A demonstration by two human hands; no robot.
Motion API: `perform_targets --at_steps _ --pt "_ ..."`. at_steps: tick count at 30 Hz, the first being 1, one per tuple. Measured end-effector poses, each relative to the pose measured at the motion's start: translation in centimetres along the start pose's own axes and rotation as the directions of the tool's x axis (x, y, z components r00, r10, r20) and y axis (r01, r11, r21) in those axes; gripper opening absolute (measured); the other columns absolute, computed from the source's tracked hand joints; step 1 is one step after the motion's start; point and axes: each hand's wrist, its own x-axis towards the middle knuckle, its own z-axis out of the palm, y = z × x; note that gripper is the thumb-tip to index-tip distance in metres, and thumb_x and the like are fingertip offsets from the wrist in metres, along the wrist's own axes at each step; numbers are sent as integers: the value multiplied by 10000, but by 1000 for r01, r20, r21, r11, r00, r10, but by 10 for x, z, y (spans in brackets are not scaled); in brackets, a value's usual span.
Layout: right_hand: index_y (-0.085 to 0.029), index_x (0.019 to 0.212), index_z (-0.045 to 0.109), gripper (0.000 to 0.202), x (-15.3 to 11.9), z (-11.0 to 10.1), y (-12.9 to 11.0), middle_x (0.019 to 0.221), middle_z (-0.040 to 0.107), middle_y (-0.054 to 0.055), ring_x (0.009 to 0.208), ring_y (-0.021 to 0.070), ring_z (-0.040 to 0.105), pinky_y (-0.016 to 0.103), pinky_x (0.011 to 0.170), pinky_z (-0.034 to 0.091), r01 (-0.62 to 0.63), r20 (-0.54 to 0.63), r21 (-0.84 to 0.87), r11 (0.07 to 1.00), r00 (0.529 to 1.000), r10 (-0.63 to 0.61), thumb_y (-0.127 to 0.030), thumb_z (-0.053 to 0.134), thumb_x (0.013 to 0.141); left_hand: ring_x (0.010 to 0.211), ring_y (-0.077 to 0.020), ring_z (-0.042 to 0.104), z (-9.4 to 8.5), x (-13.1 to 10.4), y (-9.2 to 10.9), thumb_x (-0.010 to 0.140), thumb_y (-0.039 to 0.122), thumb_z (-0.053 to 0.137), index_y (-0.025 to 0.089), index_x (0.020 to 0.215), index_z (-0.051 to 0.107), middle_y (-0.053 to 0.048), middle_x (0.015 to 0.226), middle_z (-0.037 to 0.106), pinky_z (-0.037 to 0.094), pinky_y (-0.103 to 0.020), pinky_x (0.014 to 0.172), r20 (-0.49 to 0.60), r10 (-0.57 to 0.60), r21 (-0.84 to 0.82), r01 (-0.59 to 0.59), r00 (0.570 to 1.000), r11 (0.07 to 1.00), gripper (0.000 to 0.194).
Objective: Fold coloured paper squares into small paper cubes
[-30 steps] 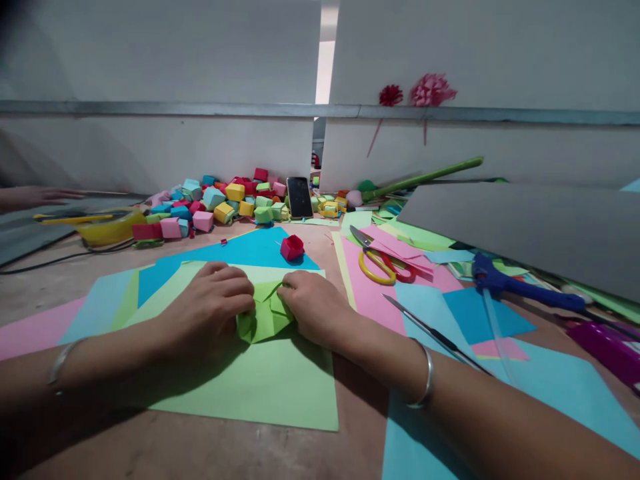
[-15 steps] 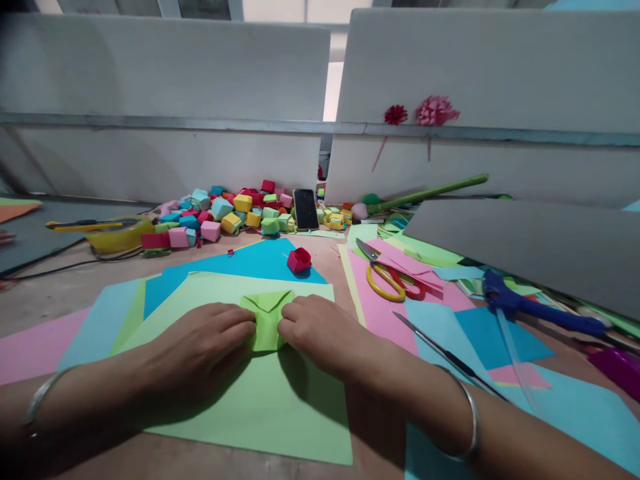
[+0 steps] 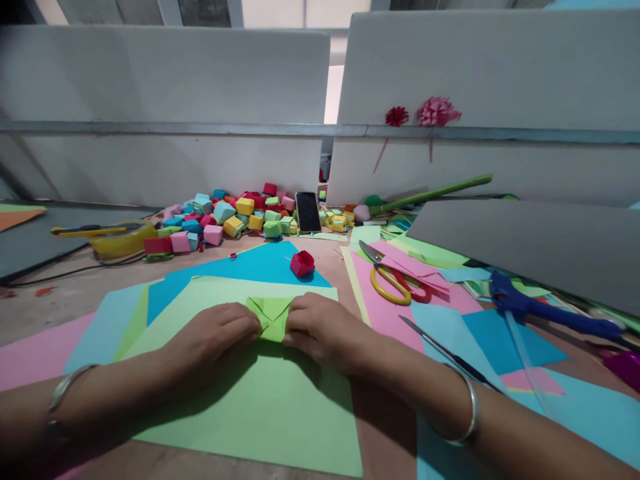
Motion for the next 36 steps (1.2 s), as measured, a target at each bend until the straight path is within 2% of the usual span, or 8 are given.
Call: perform_targets --at_steps 4,7,11,16,23,27,32,36 --pt "-160 725 619 190 3 5 -3 720 604 27 700 146 541 261 647 398 -176 -78 66 982 981 180 -208 538 890 643 -164 546 3 3 -3 932 158 360 175 807 566 -36 710 614 425 -258 585 -31 -206 -90 202 978 975 242" --pt "-167 735 602 137 4 10 -8 694 608 3 643 128 521 250 602 354 -325 -162 103 940 927 338 -196 560 862 643 -155 557 3 5 -3 915 141 373 187 867 551 -20 737 631 425 -251 598 -46 -257 -141 249 965 958 191" --pt "-180 777 578 67 5 15 -13 698 620 -8 627 128 515 250 578 323 -405 -194 109 908 887 419 -192 559 839 654 -154 572 2 7 -2 885 126 413 193 862 555 -14 760 651 429 -252 603 -45 -299 -176 287 953 942 158" --pt "-194 790 553 49 9 19 -13 711 619 3 641 147 528 259 570 317 -449 -195 80 890 869 456 -200 532 834 706 -157 597 2 10 -4 846 99 489 185 861 591 -26 806 670 453 -257 639 -38 -375 -250 354 926 901 134" --pt "-195 780 513 69 12 20 -14 719 616 15 646 155 531 265 567 301 -477 -183 -12 879 865 467 -212 502 846 774 -167 591 6 9 -6 852 84 483 171 823 648 -50 837 633 469 -271 679 -20 -340 -214 328 940 920 189" --pt "-199 804 496 61 10 23 -18 733 619 21 638 161 525 269 545 272 -493 -182 -108 864 864 470 -233 494 854 844 -202 585 4 9 -8 885 157 491 168 814 672 -76 884 634 478 -331 736 6 -335 -132 333 942 933 194" --pt "-199 826 495 71 6 25 -21 736 614 26 628 169 518 282 527 259 -479 -208 -182 859 872 442 -261 496 860 1195 -300 477 5 6 -12 901 220 492 192 1100 595 -102 1172 622 391 -523 987 -1 -329 -44 329 944 943 226" --pt "-186 916 547 125 4 26 -18 883 620 68 770 215 558 299 583 350 -478 -265 -183 859 865 425 -281 538 836 1085 -295 547 7 4 -12 854 236 547 179 1087 526 -116 1099 626 448 -509 915 -28 -400 -125 394 916 910 240"
